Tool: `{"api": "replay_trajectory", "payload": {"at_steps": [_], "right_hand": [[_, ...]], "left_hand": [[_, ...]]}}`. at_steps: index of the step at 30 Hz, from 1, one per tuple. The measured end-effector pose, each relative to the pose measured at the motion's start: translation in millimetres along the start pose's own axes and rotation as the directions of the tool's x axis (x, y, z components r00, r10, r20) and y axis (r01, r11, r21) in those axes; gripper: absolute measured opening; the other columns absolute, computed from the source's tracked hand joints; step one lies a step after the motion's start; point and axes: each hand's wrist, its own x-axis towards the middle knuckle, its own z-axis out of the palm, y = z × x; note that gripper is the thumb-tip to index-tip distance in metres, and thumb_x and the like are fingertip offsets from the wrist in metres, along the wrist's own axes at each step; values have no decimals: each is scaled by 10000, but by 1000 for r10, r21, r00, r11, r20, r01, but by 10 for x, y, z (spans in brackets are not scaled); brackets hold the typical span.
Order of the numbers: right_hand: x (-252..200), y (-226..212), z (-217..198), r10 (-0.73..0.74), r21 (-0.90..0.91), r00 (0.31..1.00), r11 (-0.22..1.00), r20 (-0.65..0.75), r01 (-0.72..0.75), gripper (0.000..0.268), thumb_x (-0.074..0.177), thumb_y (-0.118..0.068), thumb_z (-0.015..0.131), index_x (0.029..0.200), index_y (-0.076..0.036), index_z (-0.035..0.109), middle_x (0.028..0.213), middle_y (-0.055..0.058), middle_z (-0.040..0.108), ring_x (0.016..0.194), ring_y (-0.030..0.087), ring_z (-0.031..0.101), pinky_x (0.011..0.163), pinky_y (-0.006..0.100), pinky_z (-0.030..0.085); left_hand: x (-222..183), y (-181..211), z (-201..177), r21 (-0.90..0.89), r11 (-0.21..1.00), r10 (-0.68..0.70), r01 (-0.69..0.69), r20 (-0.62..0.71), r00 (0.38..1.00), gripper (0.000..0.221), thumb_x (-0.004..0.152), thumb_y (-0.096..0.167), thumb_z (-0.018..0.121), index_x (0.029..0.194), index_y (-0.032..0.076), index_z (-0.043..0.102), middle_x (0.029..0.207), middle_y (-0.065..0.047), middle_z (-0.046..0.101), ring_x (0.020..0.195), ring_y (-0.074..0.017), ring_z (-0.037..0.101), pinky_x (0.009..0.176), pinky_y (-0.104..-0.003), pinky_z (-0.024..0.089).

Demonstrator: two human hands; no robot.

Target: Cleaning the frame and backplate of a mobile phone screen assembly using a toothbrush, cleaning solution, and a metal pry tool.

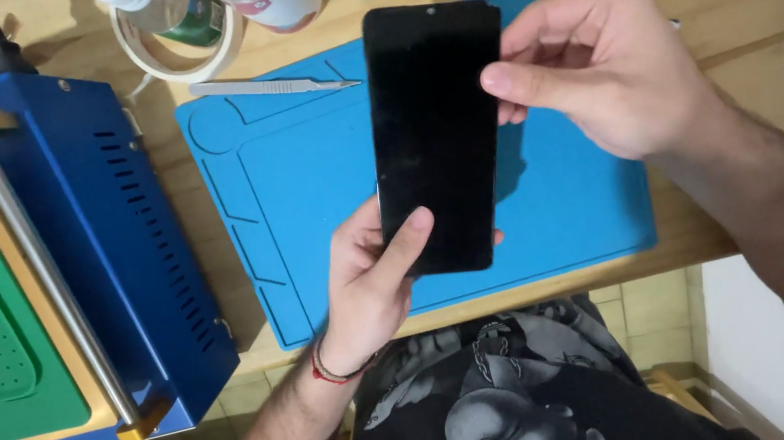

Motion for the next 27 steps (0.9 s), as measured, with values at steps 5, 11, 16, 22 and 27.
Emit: {"api": "replay_trajectory", "payload": {"at_steps": [5,11,16,22,27], "right_hand": [[-30,220,44,61,285,995,958,-75,-38,116,1047,-66,793,1144,-24,745,879,94,745,727,154,743,667,212,635],[-89,343,-3,39,385,996,923,-86,-3,164,1039,-12,795,1190,-64,758,899,111,753,735,164,751,701,230,690],[-198,345,-59,-70,408,994,908,-85,99,182,1034,-3,793,1191,-80,740,890,107,723,725,147,735,701,241,716],[-371,11,5,-147,130,985,979,-87,157,186,946,-16,810,1060,39,674,905,215,745,730,231,766,641,291,664],[-409,-131,50,-297,-127,955,948,-18,293,199,842,9,859,920,52,681,749,188,743,635,218,782,541,247,587]], "left_hand": [[-61,-234,-136,-241,970,27,-27,-1,1000,258,1189,148,522,1101,-57,653,1017,-221,723,900,-364,713,804,-464,588],[-107,-318,-263,111,993,48,-36,-101,994,465,1180,257,433,734,176,330,528,77,273,398,-54,265,383,-252,108],[-128,-277,-266,225,974,12,-3,-38,999,451,1171,336,451,757,173,376,618,87,320,492,-38,297,412,-239,188],[-135,-268,-292,474,868,120,-150,93,988,492,1195,381,382,759,153,377,604,68,353,543,-68,278,491,-274,190],[-154,-291,-320,517,833,161,-197,114,980,477,1201,361,375,770,158,348,679,75,334,609,-82,263,555,-289,210]]}}
